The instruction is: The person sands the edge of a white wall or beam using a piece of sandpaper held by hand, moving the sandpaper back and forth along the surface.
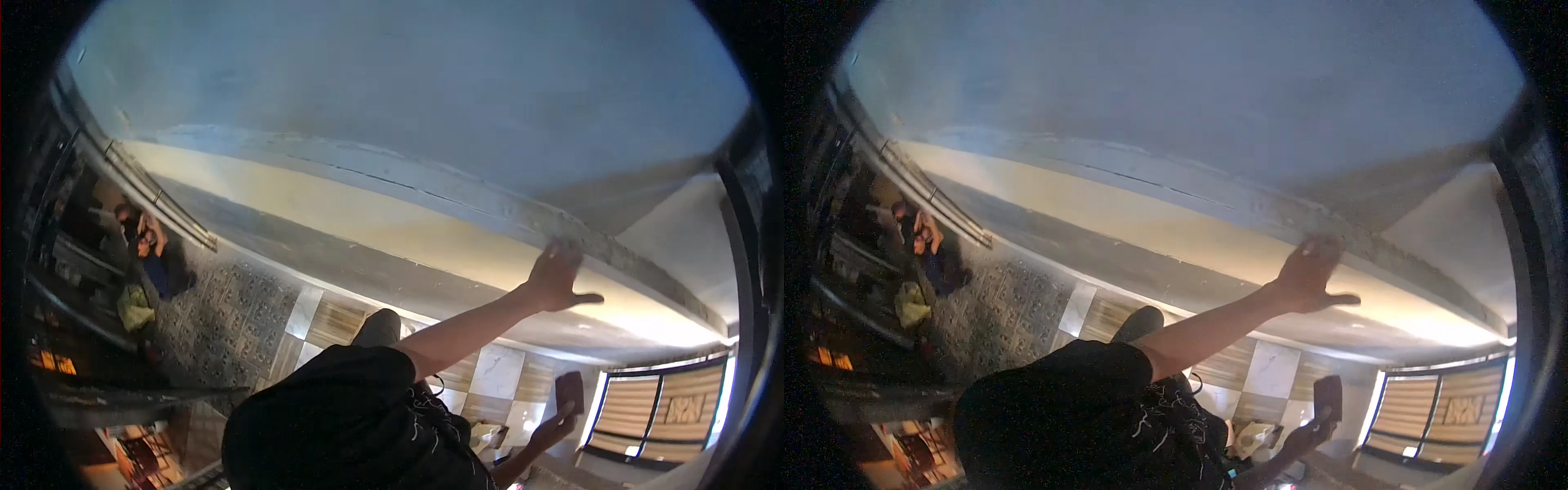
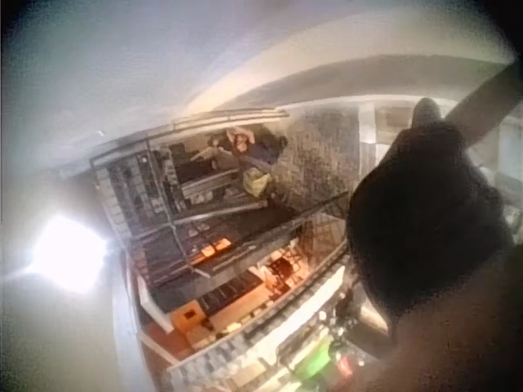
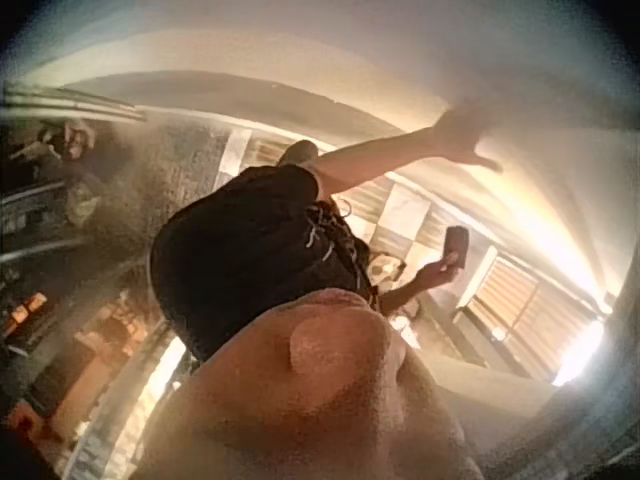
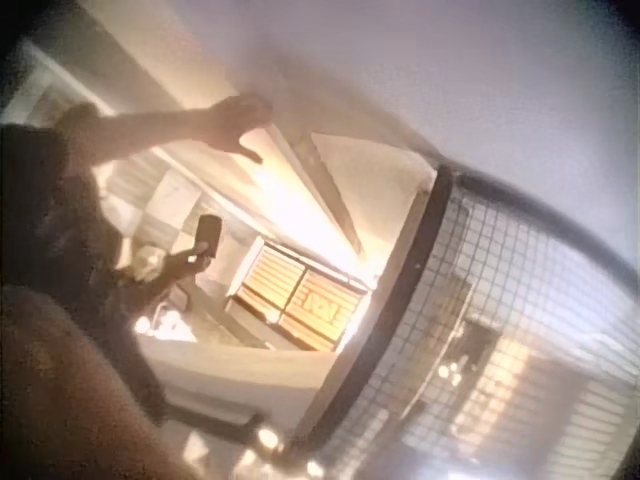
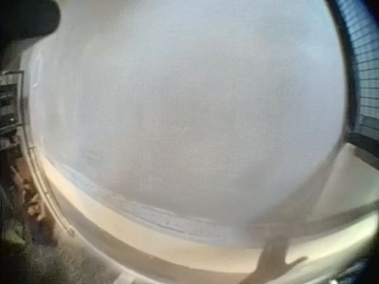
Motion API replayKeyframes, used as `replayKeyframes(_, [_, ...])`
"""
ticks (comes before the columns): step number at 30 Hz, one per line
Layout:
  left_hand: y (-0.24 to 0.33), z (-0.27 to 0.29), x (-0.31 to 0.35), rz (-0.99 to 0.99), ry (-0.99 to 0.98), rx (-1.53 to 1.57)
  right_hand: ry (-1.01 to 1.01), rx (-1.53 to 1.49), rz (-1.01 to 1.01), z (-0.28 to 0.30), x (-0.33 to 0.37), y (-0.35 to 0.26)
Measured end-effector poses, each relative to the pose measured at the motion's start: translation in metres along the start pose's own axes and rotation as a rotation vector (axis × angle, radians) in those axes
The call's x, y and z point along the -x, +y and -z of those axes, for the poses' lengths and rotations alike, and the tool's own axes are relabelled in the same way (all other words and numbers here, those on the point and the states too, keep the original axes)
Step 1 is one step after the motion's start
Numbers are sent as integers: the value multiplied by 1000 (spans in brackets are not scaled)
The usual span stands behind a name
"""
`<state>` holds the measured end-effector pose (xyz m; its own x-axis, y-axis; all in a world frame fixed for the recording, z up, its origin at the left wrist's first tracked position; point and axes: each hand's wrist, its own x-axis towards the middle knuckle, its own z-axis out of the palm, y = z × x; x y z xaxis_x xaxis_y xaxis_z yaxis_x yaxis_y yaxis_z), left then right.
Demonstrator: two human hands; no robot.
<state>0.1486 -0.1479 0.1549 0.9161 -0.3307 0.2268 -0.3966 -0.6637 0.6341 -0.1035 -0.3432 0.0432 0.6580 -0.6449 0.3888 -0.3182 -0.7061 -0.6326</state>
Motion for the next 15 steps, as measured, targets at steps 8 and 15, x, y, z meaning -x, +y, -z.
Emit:
replayKeyframes(8, [-112,58,33,197,717,-497,-18,31,-44,22,11,34])
replayKeyframes(15, [-82,30,12,333,551,-540,22,17,-207,45,28,19])
